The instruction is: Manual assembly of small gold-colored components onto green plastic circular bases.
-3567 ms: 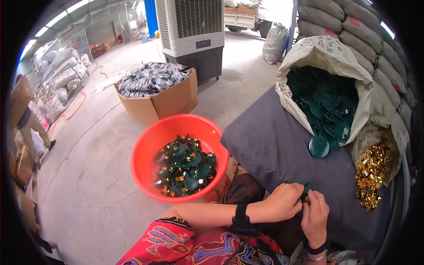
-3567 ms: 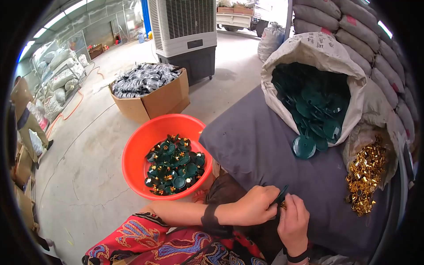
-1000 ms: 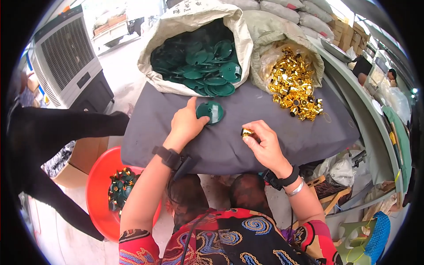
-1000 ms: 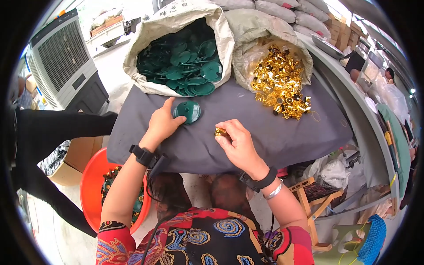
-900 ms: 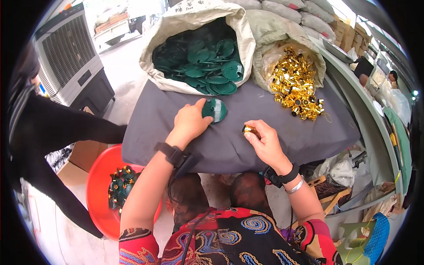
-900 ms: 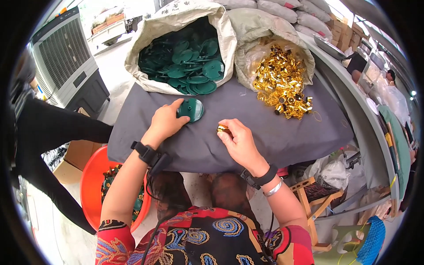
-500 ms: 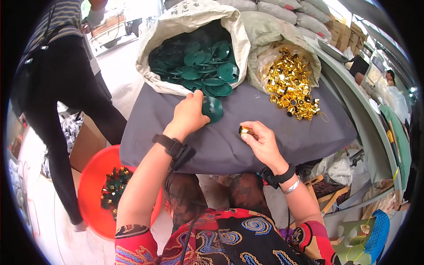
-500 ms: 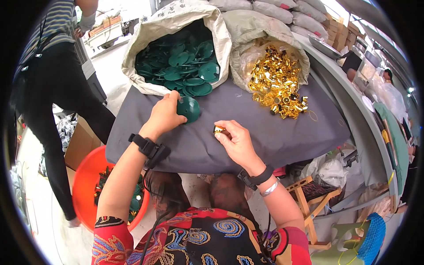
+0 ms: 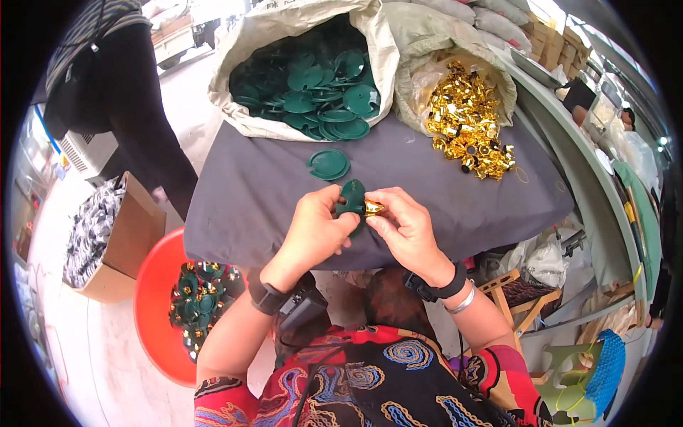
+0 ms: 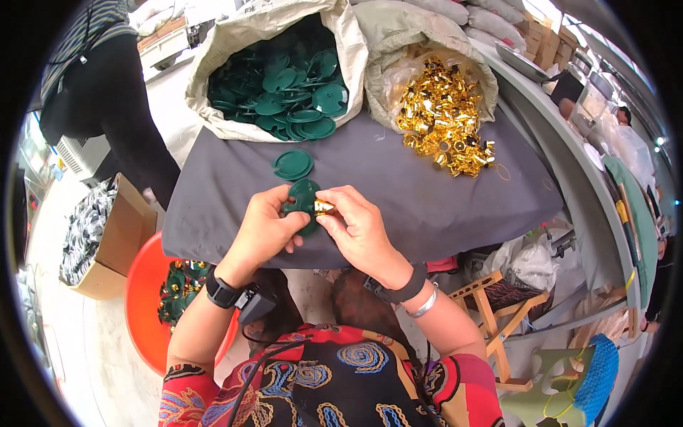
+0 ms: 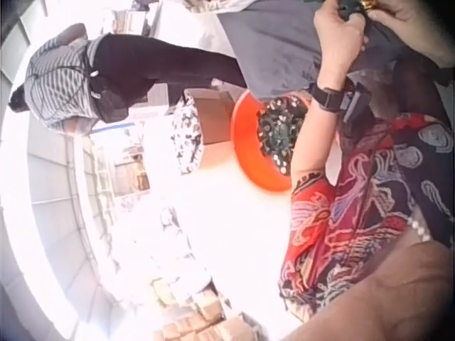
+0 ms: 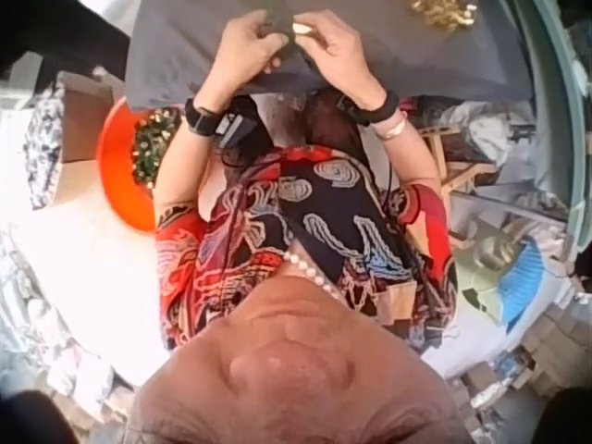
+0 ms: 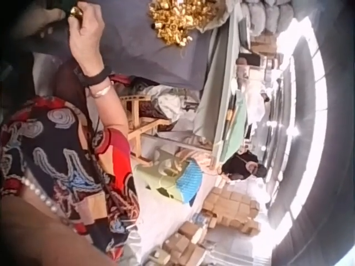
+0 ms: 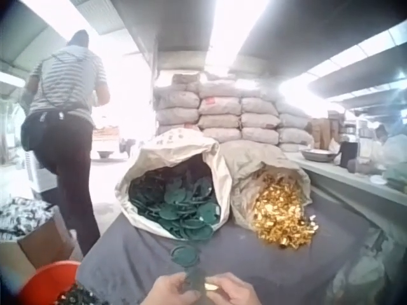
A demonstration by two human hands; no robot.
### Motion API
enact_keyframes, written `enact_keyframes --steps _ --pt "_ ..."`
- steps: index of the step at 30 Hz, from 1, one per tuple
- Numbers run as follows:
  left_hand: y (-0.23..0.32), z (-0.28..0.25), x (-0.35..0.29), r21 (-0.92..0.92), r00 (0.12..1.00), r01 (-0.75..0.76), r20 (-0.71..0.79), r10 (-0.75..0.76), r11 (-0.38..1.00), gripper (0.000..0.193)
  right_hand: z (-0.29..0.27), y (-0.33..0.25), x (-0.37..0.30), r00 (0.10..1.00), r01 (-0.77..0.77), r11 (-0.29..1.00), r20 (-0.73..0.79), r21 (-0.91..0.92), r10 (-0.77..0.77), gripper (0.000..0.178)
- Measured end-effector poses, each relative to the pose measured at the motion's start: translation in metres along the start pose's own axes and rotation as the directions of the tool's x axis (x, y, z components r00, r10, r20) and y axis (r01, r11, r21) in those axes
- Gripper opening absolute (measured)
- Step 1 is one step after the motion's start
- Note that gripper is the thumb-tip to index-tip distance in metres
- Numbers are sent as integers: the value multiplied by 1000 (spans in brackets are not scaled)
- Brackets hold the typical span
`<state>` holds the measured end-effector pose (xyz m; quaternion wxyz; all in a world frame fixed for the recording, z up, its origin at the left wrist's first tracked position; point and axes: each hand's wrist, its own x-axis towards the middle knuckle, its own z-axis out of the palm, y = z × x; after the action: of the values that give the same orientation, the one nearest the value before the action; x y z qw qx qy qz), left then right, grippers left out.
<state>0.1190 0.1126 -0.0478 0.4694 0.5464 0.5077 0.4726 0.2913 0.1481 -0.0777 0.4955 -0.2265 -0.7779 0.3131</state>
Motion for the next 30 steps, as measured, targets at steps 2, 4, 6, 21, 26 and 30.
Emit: enact_keyframes --steps 2,4,6,21,26,30 --pt "5 4 -6 47 998 -26 -57 28 999 13 -1 -5 -1 997 81 985 27 -155 -78 32" --pt "-7 5 -6 203 983 -139 -88 159 969 11 1 -5 -1 986 166 948 47 -272 -159 32" --pt "-14 7 -9 412 927 -290 -104 361 864 8 4 -7 -1 968 249 890 75 -383 -238 32" --pt "-14 -19 -54 611 827 -431 -26 562 664 12 22 -20 3 825 -561 650 408 513 390 18" --pt "7 -125 -95 254 857 101 -513 45 962 18 -58 1 24 998 -4 823 48 -568 38 40" --pt "-31 -273 -148 643 852 383 -524 16 663 24 -129 31 27 964 -251 371 -194 -894 184 37"
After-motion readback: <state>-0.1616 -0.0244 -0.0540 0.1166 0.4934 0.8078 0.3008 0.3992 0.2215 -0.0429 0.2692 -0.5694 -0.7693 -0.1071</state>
